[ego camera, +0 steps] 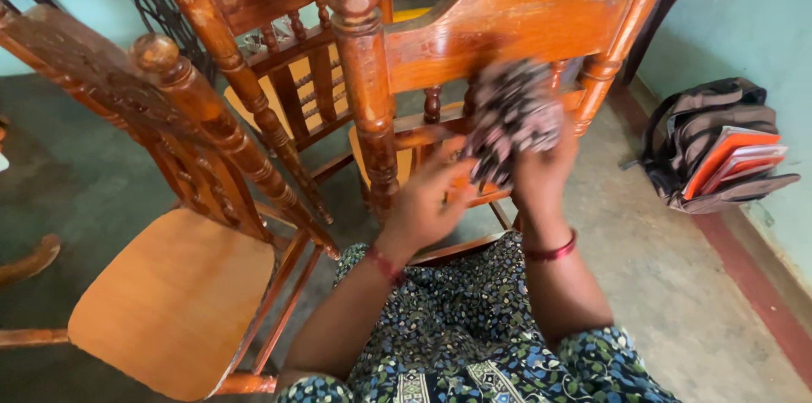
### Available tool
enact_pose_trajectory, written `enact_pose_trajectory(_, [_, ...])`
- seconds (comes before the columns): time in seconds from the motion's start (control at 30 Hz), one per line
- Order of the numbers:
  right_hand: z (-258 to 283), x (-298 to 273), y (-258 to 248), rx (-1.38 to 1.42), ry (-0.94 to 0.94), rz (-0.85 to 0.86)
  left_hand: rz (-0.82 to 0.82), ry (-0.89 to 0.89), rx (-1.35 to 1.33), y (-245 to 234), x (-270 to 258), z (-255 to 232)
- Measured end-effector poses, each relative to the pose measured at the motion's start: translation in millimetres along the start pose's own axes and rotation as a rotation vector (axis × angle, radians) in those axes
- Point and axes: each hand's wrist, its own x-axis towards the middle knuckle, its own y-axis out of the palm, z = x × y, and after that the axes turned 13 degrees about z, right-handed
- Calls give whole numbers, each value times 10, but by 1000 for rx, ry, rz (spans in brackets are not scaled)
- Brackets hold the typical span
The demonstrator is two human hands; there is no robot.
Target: The person wipes the backrest of a wooden chair using a patterned cloth. They systematically clean the vertical spindles and horizontal rails, moving from the center outward and then to the top rail.
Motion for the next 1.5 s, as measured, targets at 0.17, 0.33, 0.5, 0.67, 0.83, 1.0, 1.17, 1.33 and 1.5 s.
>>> enact_pose_trajectory(0.17, [110, 634, 25, -261, -363, -184, -677, -21, 589, -367, 148, 53])
enact_pose_trajectory(0.33, [201, 904, 855, -789, -511, 298, -495, -324, -353, -350, 254, 475])
enact_pose_trajectory(0.5, [-9, 1336, 519, -952, -477, 177, -474, -226, -311, -277, 160, 804])
enact_pose_trajectory(0.67, [-564, 1679, -192, -1042, -317, -102, -467, -418, -309, -265, 170, 928])
enact_pose_trajectory(0.83, [-1139, 1276, -723, -935, -221, -168, -497, -322, -263, -236, 184, 954])
enact_pose_trajectory(1.0, [-1873, 919, -1063, -595, -218, -140, -495, -260, -236, -202, 191, 986])
enact_pose_trajectory(1.17, [-2603, 657, -1413, 244, 165, -39, -452, -240, -304, -158, 43, 1181])
enact_pose_trajectory(1.33, [-2781, -29, -1361, 323, 221, 91, -428, -286, -486, 159, -348, 1541])
enact_pose_trajectory(1.5, [-2716, -194, -1177, 291, 160, 19, -475, -417, -699, 544, -611, 1783])
